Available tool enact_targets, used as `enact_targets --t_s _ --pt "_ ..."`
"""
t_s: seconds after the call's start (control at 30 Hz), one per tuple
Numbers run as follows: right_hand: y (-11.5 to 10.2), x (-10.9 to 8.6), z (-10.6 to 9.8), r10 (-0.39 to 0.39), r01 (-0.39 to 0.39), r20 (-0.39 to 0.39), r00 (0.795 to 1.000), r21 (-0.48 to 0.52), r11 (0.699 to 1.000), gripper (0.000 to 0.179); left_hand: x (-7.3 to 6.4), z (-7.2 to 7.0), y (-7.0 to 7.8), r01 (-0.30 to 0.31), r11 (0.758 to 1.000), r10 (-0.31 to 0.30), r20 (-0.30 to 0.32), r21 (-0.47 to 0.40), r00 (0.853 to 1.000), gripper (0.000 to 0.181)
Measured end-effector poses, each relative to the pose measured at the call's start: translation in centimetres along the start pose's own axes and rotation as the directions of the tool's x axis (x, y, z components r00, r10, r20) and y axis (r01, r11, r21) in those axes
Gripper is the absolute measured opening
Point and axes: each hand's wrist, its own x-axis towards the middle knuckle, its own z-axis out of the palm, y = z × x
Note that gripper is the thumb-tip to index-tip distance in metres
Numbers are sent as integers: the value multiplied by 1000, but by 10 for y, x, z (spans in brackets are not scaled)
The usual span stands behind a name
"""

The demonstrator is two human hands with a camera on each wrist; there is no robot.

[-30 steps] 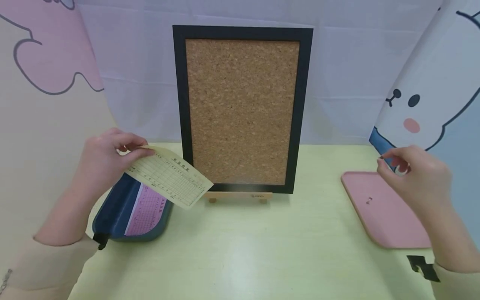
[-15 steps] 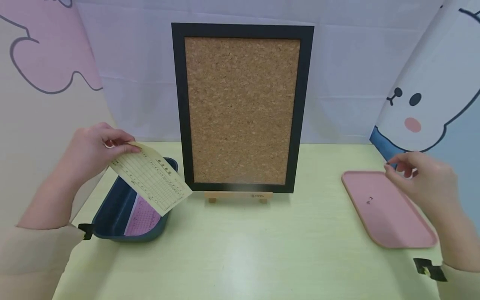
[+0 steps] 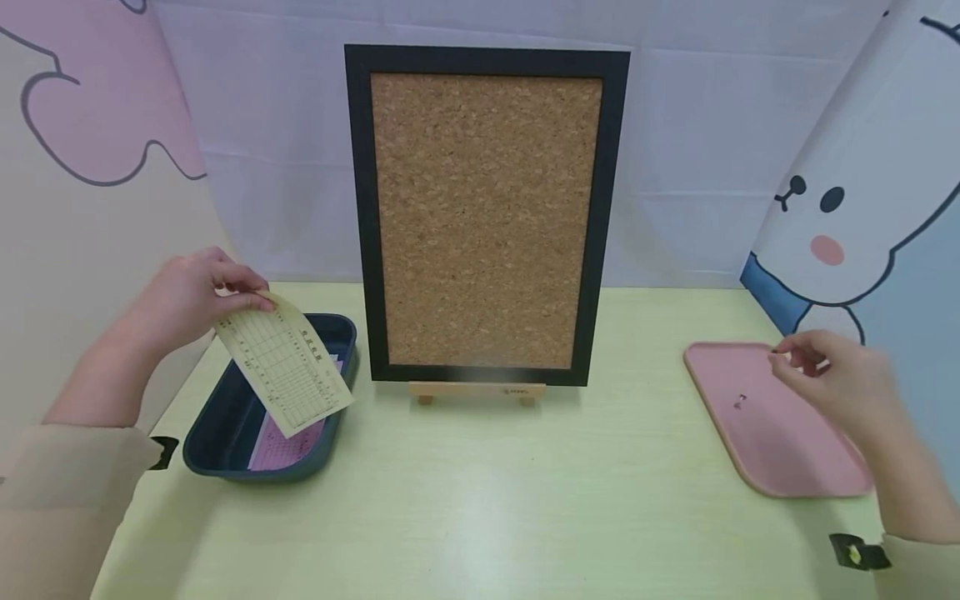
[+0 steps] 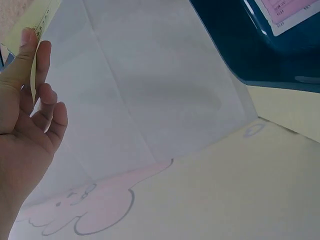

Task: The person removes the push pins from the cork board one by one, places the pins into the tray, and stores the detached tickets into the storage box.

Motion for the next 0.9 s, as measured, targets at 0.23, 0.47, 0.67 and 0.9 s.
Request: enact_targets --t_s 0.23,0.47,0.67,0.9 --pt "19 -4 11 28 -31 60 998 42 999 12 8 7 -17 -38 998 35 62 58 997 18" --pt "35 -9 20 62 -68 150 987 33 997 16 15 20 -26 -22 998 10 210 56 978 14" --pt "46 -11 30 50 -62 186 981 59 996 14 17 32 -32 -51 998 38 300 34 953 15" --pt "59 -12 42 37 -50 213 976 54 997 13 19 47 -44 -64 998 68 358 -24 931 10"
